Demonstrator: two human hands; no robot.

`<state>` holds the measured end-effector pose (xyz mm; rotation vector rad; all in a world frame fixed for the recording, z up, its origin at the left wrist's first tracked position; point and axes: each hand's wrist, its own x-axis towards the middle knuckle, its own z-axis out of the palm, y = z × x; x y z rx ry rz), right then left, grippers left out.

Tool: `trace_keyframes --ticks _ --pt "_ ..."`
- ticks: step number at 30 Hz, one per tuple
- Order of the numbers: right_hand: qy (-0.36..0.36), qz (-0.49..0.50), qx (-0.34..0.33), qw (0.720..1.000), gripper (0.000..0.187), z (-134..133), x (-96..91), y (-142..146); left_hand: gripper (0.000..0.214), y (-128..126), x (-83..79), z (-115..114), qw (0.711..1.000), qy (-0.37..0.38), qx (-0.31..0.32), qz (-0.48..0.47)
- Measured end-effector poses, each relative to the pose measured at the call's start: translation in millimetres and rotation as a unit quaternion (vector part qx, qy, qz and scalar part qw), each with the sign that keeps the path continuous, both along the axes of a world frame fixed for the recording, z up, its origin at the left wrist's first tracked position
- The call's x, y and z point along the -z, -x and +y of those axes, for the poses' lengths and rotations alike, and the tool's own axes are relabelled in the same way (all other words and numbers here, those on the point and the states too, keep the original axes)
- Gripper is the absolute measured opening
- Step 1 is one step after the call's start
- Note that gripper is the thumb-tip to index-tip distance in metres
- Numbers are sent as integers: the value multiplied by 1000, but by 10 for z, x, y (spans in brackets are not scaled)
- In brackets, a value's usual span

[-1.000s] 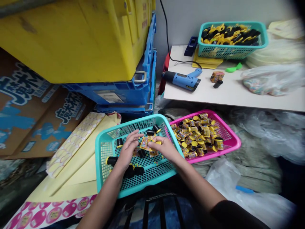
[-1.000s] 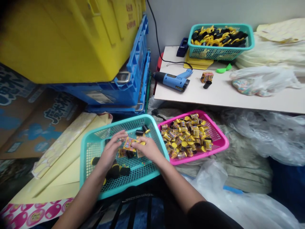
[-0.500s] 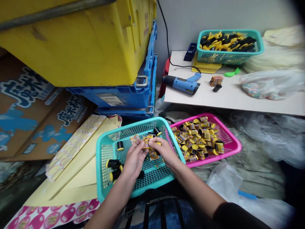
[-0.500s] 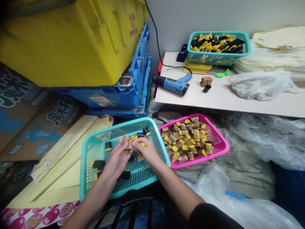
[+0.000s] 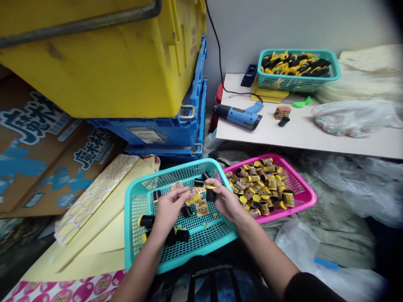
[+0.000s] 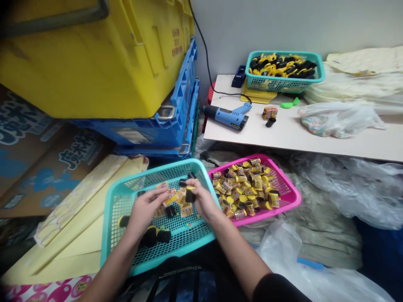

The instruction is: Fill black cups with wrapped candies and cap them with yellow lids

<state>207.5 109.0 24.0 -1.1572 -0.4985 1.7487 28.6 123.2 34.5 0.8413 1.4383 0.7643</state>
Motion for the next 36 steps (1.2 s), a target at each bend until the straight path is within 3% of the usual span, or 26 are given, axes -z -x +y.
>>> trace_keyframes --ticks 2,7,14,21,26,29,32,36 --pt "16 42 15 999 32 -12 -35 -41 27 4 -13 -9 1000 8 -7 -23" --pt "-6 1 -1 1000 33 -4 -99 -136 16 9 -18 -16 1000 9 -22 -16" --pt "-72 -124 -96 985 31 20 -5 -204 24 40 38 -30 1000 -13 7 -20" --pt "-99 -214 -145 961 37 -24 -1 -177 31 6 -52 5 990 82 58 -99" --pt "-135 -158 -116 971 34 -95 31 -12 38 -22 -13 -59 986 69 70 -132" --pt "-84 -25 -74 993 38 -144 2 87 36 -62 -12 -108 986 45 60 -149" --pt "-8 124 -95 988 46 -197 -19 180 31 -120 -47 -134 985 11 44 -164" --pt "-8 164 -74 984 44 -242 -20 230 27 -159 -94 -136 987 -14 50 -152"
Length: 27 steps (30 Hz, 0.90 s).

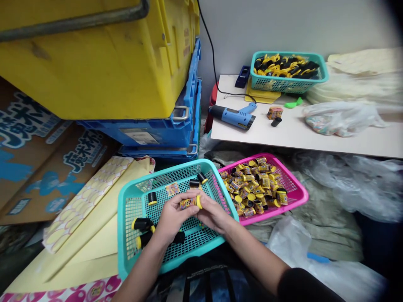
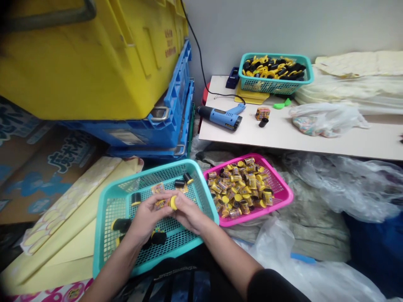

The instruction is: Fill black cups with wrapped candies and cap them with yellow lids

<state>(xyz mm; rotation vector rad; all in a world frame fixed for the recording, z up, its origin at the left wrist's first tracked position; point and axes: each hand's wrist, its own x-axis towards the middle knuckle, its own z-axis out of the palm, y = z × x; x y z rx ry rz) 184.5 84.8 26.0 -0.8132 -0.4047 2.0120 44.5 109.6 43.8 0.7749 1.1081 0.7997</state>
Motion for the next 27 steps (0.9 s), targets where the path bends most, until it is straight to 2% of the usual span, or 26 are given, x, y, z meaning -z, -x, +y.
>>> trace_keyframes --ticks 9,13,15,17,20,23,25,27 --pt "-26 -102 -11 994 44 5 26 18 27 -15 -40 -49 1000 20 20 12" --pt "-54 -90 8 994 50 32 48 -3 27 -24 -76 -66 992 66 -13 -103" --pt "-97 -130 10 987 53 44 37 -54 29 -19 -97 -63 983 95 -31 -156" --pt "-168 -213 2 962 52 48 11 -100 30 -21 -108 -62 975 124 -33 -182" --pt "-271 -343 9 899 42 45 -60 -123 32 -54 -106 -76 972 147 -10 -183" --pt "-309 -421 36 852 29 44 -180 -213 44 -81 -98 -92 979 136 25 -152" --pt "-318 -468 58 823 27 43 -299 -429 53 -37 -89 -73 987 104 36 -121" --pt "-315 -519 77 791 22 38 -454 -805 56 79 -67 -14 992 76 43 -86"
